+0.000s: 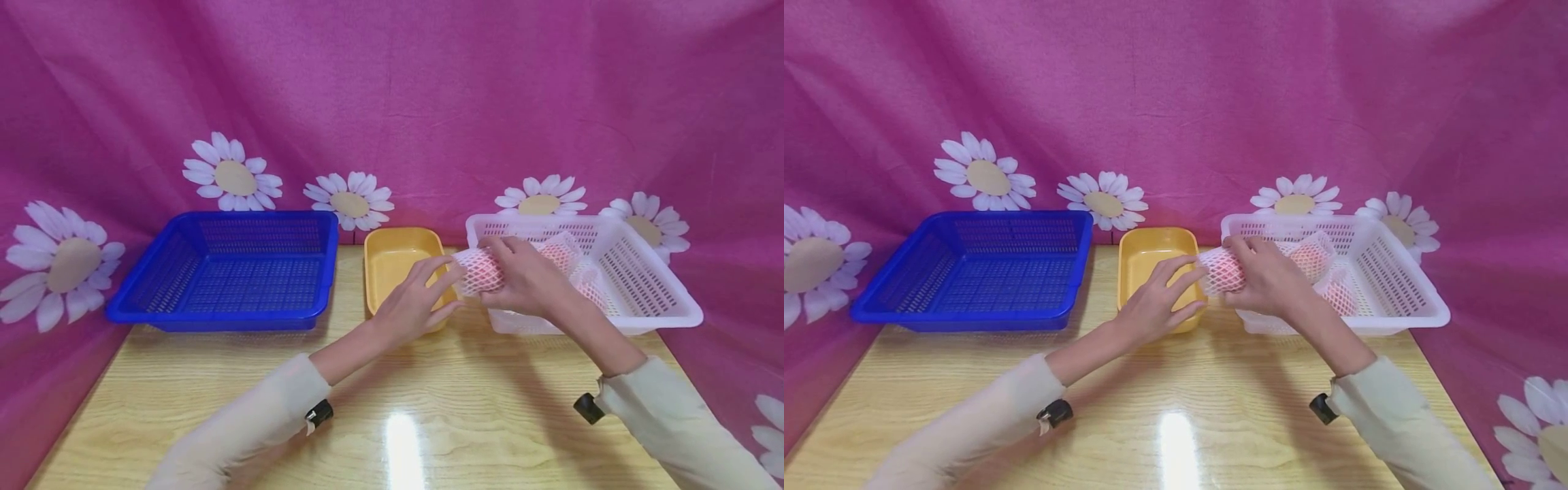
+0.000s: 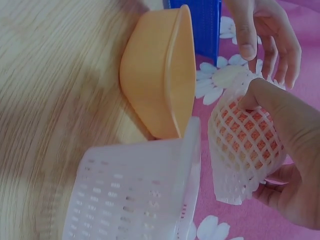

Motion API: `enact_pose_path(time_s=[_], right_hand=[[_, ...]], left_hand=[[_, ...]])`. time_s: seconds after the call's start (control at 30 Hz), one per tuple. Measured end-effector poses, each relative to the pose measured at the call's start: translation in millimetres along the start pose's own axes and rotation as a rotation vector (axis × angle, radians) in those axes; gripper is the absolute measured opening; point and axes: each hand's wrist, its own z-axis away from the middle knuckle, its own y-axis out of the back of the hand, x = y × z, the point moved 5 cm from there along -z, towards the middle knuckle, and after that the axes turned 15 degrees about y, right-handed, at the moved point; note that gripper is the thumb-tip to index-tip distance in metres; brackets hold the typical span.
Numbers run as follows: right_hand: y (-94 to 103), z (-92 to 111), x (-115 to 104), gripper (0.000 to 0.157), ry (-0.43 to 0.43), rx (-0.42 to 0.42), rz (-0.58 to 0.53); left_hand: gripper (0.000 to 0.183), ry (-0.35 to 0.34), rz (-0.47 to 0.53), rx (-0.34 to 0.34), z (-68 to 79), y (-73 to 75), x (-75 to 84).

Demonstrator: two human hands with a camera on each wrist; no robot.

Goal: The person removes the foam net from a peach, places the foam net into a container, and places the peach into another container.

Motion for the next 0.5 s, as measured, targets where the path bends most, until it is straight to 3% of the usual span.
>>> enact_pose_path(time_s=[0.5], right_hand=[[-10.7,-7,-24,0.081,0.051,-0.014,-0.016]], left_hand=[[0.065,-0.017,-0.041,0.056,21.0,13.3,-9.1]])
